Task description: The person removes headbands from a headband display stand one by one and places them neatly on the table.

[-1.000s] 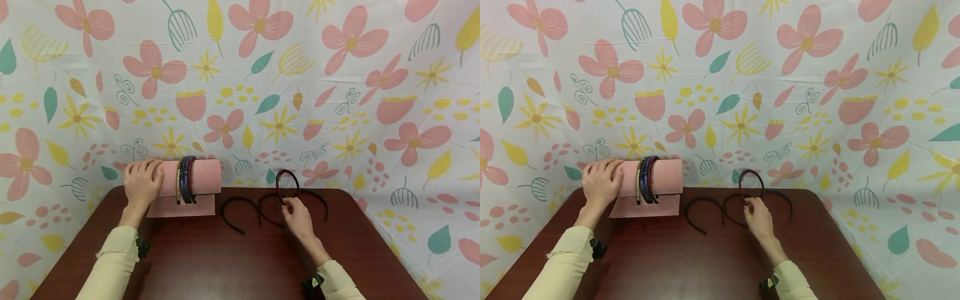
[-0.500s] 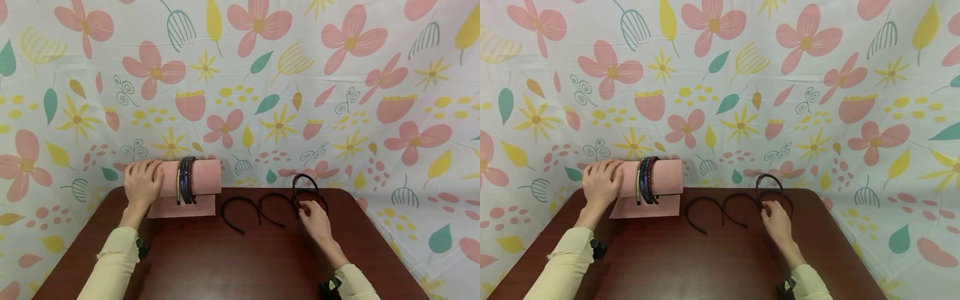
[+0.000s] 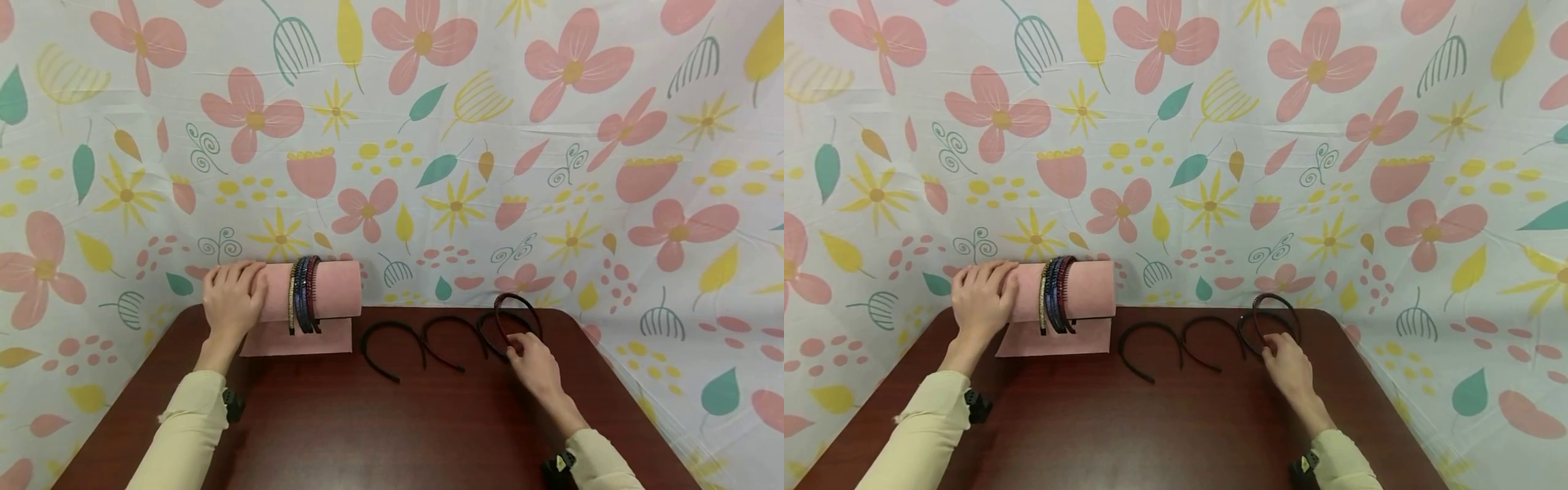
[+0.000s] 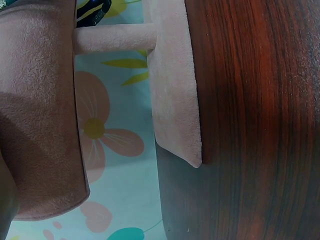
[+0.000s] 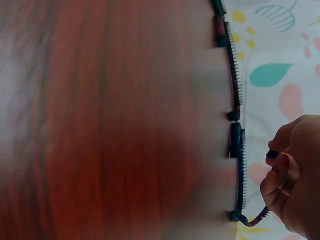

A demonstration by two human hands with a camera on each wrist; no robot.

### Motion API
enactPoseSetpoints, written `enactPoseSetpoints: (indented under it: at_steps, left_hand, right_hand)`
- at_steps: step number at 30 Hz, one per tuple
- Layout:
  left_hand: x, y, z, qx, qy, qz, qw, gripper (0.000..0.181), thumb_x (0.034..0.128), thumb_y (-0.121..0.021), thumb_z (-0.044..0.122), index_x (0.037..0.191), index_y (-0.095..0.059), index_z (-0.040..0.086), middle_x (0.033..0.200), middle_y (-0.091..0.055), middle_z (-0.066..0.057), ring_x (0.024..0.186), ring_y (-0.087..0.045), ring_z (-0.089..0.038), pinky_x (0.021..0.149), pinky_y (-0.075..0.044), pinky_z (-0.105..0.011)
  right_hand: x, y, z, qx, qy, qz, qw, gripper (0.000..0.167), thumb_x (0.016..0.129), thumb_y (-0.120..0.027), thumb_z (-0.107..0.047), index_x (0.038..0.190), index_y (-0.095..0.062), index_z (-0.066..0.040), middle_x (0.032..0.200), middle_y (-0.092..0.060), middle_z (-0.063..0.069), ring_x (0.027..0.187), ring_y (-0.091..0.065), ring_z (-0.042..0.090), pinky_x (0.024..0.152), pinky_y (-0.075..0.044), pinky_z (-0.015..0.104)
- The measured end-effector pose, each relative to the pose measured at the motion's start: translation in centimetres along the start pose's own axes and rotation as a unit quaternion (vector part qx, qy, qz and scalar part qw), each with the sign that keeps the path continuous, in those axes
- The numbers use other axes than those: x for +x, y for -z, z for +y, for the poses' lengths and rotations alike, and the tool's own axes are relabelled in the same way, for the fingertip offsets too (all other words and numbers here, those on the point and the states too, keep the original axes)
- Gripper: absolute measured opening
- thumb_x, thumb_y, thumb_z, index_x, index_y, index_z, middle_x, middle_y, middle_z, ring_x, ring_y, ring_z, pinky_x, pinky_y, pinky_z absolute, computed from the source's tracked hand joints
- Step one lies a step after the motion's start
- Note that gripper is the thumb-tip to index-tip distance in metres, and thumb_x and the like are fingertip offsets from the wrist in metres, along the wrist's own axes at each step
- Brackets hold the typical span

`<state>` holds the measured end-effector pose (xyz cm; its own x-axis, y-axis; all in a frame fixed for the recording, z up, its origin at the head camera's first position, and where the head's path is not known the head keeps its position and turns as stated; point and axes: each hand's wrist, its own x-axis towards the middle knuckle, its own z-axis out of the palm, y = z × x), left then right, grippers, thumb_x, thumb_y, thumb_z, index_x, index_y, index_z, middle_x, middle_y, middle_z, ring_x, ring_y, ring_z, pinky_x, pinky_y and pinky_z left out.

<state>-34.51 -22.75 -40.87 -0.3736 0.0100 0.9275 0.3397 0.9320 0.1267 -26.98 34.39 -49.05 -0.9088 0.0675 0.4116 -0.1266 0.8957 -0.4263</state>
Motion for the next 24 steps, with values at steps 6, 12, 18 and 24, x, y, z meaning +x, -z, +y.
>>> enactPoseSetpoints:
  at_steps: [6, 12, 18, 24]
  left_hand:
    - [0.1, 0.0, -0.1, 0.001, -0.001, -0.002, 1.0, 0.037, 0.0961, -0.051, 0.037, 0.108, -0.076, 0.012, 0.107, -0.072, -0.013, 0.101, -0.064, -0.035, 0.102, -0.04, -0.055]
    - [0.1, -0.1, 0.1, 0.003, -0.002, -0.011, 0.9999, 0.037, 0.0974, -0.05, 0.037, 0.109, -0.075, 0.012, 0.108, -0.072, -0.013, 0.102, -0.064, -0.035, 0.103, -0.039, -0.055]
    - [-0.1, -0.1, 0.0, 0.001, 0.004, 0.0, 1.0, 0.036, 0.0957, -0.052, 0.036, 0.107, -0.076, 0.011, 0.107, -0.072, -0.013, 0.1, -0.064, -0.035, 0.1, -0.041, -0.055]
    - [-0.1, 0.1, -0.1, 0.004, 0.006, -0.018, 0.9998, 0.038, 0.0974, -0.05, 0.037, 0.109, -0.075, 0.012, 0.109, -0.072, -0.013, 0.103, -0.063, -0.035, 0.103, -0.039, -0.055]
  right_hand:
    - [-0.3, 0.4, 1.3, -0.003, -0.011, -0.016, 0.9998, 0.03, 0.094, -0.06, -0.015, 0.121, -0.067, -0.003, 0.108, -0.064, 0.017, 0.066, -0.059, 0.02, 0.051, -0.042, 0.032]
    - [-0.5, 1.2, 3.1, -0.026, -0.022, -0.02, 0.9992, 0.03, 0.094, -0.059, -0.015, 0.12, -0.067, -0.002, 0.106, -0.064, 0.016, 0.072, -0.063, 0.026, 0.053, -0.047, 0.039]
    - [-0.4, 1.9, 4.6, -0.047, -0.026, -0.023, 0.9983, 0.032, 0.094, -0.057, -0.017, 0.121, -0.067, -0.002, 0.109, -0.063, 0.018, 0.074, -0.064, 0.033, 0.056, -0.049, 0.049]
    - [-0.6, 2.5, 5.4, -0.051, -0.047, -0.031, 0.9971, 0.033, 0.094, -0.056, -0.018, 0.121, -0.066, -0.001, 0.116, -0.062, 0.022, 0.085, -0.065, 0.044, 0.06, -0.049, 0.056]
